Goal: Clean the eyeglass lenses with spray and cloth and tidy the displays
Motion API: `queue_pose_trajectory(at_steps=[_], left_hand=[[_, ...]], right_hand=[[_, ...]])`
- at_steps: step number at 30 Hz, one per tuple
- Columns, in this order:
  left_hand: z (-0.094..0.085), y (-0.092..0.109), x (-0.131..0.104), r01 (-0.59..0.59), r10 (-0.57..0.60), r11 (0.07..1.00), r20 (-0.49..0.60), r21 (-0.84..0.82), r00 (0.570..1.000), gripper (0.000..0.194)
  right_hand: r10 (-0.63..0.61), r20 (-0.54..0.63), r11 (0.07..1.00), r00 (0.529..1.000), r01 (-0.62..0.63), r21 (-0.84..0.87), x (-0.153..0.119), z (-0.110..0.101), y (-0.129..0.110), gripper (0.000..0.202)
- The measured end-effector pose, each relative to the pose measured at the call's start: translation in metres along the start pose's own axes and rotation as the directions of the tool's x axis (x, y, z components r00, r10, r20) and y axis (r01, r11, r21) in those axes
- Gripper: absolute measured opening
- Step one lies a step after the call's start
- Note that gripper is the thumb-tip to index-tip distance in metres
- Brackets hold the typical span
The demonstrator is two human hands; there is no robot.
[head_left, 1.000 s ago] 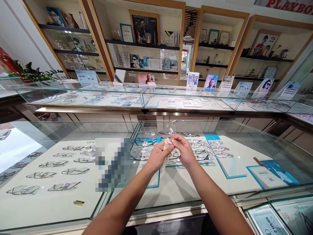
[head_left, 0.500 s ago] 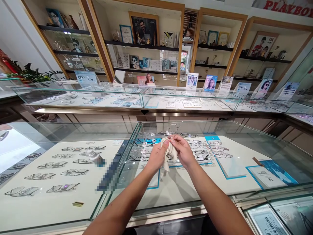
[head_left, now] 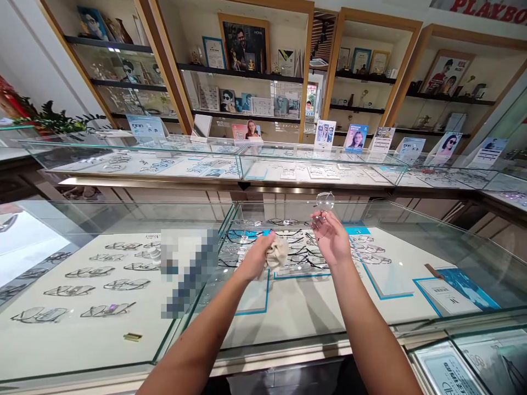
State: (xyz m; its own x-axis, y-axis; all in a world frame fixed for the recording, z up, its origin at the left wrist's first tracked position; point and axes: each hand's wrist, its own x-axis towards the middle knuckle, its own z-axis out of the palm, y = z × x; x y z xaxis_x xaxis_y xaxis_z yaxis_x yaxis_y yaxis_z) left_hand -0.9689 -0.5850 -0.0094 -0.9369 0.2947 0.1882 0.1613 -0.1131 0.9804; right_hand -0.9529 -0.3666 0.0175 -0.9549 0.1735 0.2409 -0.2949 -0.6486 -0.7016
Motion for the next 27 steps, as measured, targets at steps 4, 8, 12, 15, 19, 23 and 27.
queue_pose_trajectory(at_steps=[4, 8, 12, 15, 19, 23, 27], left_hand=[[0.01, 0.012, -0.007, -0.122, -0.005, 0.968, 0.505, 0.218, 0.863, 0.04], [0.024, 0.01, -0.016, -0.156, -0.07, 0.943, 0.634, 0.293, 0.77, 0.001], [0.035, 0.006, -0.022, -0.228, -0.061, 0.909, 0.652, 0.349, 0.755, 0.017], [0.031, 0.006, -0.018, -0.354, 0.142, 0.823, 0.443, 0.444, 0.885, 0.003], [0.011, 0.007, -0.007, -0.435, 0.537, 0.665, 0.016, 0.607, 0.844, 0.02], [-0.001, 0.008, -0.003, -0.488, 0.702, 0.516, -0.02, 0.704, 0.712, 0.06], [0.0, 0.007, -0.003, -0.531, 0.761, 0.399, 0.054, 0.748, 0.647, 0.08]], right_hand=[[0.015, 0.032, 1.0, 0.999, -0.014, -0.022, -0.002, 0.003, 0.003, 0.016], [0.024, 0.076, 0.999, 0.997, -0.02, -0.047, -0.003, 0.004, 0.005, 0.017], [0.042, 0.135, 0.997, 0.99, -0.033, -0.07, -0.005, 0.005, 0.005, 0.016], [0.016, 0.164, 0.99, 0.986, 0.008, -0.14, -0.007, 0.007, 0.005, 0.015], [0.005, 0.24, 0.948, 0.971, 0.072, -0.309, -0.01, 0.01, 0.005, 0.013], [-0.034, 0.291, 0.818, 0.956, 0.195, -0.542, -0.013, 0.013, 0.008, 0.017], [-0.115, 0.339, 0.692, 0.934, 0.32, -0.647, -0.015, 0.013, 0.011, 0.019]])
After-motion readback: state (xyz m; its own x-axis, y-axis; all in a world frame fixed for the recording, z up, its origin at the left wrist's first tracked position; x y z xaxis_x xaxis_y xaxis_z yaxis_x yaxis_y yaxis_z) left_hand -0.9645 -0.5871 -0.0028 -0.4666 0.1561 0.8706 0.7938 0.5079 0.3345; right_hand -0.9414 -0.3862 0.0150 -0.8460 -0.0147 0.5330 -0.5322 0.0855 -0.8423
